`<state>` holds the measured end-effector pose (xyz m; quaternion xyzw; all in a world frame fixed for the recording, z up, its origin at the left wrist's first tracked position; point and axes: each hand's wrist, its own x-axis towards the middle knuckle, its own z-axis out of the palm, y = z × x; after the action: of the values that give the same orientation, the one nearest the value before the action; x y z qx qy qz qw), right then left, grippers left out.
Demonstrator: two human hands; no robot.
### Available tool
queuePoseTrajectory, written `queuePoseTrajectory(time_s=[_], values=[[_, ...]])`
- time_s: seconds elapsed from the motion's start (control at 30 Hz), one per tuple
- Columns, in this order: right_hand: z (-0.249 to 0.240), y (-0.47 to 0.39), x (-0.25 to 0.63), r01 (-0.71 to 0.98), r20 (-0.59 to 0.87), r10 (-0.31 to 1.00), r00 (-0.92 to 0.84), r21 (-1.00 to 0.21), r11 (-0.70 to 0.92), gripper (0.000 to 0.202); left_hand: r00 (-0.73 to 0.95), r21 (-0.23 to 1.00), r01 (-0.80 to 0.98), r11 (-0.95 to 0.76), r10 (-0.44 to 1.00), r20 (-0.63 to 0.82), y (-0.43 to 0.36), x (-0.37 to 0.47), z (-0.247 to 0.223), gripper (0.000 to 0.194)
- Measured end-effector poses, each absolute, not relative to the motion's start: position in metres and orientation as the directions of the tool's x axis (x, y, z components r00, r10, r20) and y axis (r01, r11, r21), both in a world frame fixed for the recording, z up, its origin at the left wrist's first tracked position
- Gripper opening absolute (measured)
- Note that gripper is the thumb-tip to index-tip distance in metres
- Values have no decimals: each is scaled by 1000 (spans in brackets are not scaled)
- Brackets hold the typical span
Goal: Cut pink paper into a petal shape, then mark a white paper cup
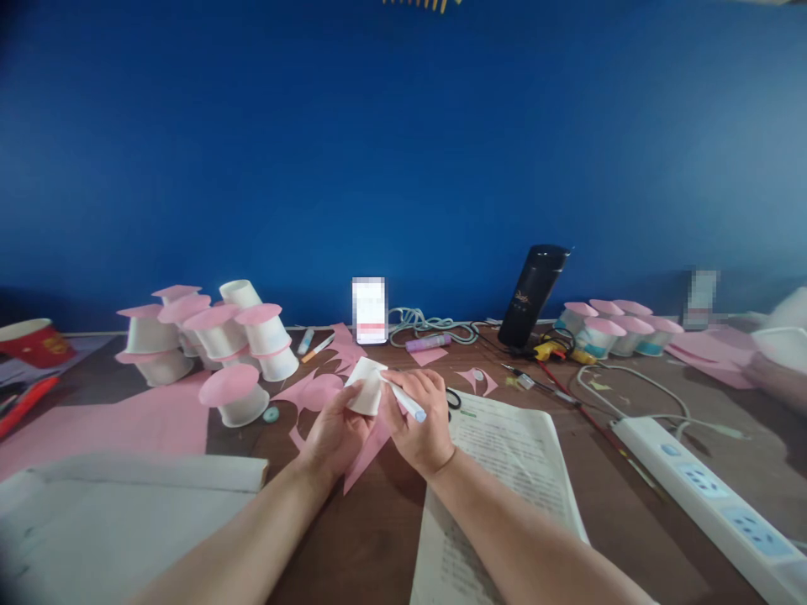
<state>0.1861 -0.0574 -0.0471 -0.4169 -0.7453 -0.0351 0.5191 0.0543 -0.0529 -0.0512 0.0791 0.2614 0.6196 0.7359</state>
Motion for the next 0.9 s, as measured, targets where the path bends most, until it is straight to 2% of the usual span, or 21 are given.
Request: queuePoseTrajectory(time_s=[0.3, 0.9], values=[[-47, -56, 186, 661, 806, 579, -123, -369, 654, 14, 66, 418, -880, 226, 929, -364, -51, 53, -52, 13], [-49, -57, 186, 647, 808, 572, -139, -363, 670, 16, 73, 388, -893, 229, 923, -378, -50, 51, -53, 12]])
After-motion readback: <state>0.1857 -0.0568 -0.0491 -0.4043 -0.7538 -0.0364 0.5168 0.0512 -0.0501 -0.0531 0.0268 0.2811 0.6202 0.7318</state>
